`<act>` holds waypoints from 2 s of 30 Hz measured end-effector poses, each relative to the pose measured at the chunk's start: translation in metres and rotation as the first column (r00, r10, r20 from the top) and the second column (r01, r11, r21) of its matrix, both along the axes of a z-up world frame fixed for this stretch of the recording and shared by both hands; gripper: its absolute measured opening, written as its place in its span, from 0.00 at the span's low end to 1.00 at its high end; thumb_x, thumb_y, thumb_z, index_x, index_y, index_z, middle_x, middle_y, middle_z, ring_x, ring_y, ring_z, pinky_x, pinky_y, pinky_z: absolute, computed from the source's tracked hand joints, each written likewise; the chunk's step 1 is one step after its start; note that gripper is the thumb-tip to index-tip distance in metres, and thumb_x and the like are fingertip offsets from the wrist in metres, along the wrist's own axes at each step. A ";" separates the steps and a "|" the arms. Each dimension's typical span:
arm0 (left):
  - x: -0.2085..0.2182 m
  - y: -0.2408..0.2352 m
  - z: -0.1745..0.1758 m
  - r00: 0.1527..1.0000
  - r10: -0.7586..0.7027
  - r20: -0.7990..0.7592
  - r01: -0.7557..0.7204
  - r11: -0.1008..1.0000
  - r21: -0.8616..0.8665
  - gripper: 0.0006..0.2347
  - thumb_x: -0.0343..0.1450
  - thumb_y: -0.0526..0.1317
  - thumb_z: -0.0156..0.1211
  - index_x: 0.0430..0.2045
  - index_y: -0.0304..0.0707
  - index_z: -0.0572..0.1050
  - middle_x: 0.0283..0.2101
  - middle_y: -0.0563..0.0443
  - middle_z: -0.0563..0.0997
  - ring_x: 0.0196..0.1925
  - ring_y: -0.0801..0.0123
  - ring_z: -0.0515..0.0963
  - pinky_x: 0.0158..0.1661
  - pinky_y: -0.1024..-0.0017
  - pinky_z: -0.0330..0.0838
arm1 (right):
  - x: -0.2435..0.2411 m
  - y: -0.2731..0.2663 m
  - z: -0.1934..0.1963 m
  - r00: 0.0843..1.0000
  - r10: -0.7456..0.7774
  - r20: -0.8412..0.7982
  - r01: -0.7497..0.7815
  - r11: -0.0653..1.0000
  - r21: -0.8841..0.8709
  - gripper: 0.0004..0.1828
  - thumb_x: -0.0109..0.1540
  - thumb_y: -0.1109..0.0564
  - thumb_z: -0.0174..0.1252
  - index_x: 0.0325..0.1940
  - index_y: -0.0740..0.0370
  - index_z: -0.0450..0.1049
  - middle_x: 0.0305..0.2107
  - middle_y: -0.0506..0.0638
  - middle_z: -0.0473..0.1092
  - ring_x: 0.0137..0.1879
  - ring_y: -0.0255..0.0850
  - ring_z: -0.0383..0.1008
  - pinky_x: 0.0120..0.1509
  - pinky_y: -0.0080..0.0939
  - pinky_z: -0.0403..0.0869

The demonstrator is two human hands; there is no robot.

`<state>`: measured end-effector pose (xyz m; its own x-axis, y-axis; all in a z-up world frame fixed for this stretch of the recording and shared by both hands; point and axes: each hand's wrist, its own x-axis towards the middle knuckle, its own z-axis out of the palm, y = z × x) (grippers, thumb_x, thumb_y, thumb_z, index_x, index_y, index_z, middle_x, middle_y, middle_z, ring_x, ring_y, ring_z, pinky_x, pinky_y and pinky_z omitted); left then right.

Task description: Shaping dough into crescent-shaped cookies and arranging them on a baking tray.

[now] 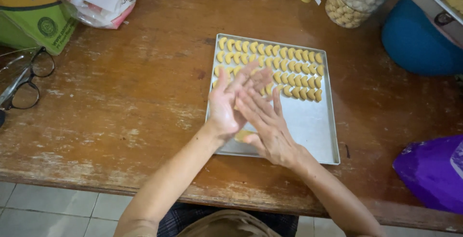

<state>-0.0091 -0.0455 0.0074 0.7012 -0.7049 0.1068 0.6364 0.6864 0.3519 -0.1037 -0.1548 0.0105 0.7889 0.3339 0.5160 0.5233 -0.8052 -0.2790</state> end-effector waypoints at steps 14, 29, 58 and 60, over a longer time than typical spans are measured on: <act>0.018 0.001 0.001 1.000 0.028 0.010 -0.028 1.000 0.001 0.35 0.73 0.70 0.37 0.67 0.45 0.63 0.66 0.39 0.70 0.68 0.50 0.69 0.64 0.42 0.64 | 0.010 0.001 -0.004 0.998 0.060 0.029 -0.060 0.998 0.006 0.49 0.65 0.23 0.26 0.76 0.59 0.59 0.75 0.54 0.53 0.80 0.54 0.49 0.81 0.68 0.26; 0.038 -0.015 -0.014 0.990 -0.063 -0.124 0.062 0.998 -0.010 0.31 0.76 0.66 0.38 0.65 0.41 0.64 0.64 0.35 0.72 0.64 0.47 0.74 0.56 0.49 0.72 | 0.051 -0.028 0.013 0.996 0.091 -0.018 -0.086 0.979 0.187 0.38 0.69 0.33 0.36 0.76 0.59 0.59 0.74 0.55 0.53 0.80 0.52 0.50 0.81 0.65 0.29; 0.045 0.002 -0.023 0.909 0.030 0.416 -0.267 0.807 0.526 0.07 0.73 0.41 0.63 0.36 0.36 0.80 0.33 0.47 0.81 0.36 0.71 0.81 0.38 0.67 0.86 | 0.064 -0.068 0.015 0.997 -0.045 -0.062 0.072 0.811 0.580 0.14 0.56 0.66 0.72 0.45 0.63 0.81 0.38 0.52 0.75 0.46 0.41 0.72 0.66 0.51 0.72; 0.052 0.013 -0.011 0.844 0.058 0.533 -0.401 0.729 0.555 0.11 0.76 0.45 0.54 0.43 0.41 0.80 0.41 0.48 0.83 0.39 0.76 0.80 0.40 0.72 0.83 | 0.066 -0.072 0.021 0.989 -0.052 -0.135 0.116 0.844 0.524 0.13 0.57 0.65 0.72 0.45 0.63 0.82 0.36 0.51 0.74 0.45 0.39 0.70 0.62 0.48 0.73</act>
<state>0.0426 -0.0329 -0.0034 0.8362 -0.5461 0.0511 0.1363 0.2973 0.9450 -0.0378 -0.2265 0.0311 0.8642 -0.0350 0.5019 0.3999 -0.5575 -0.7275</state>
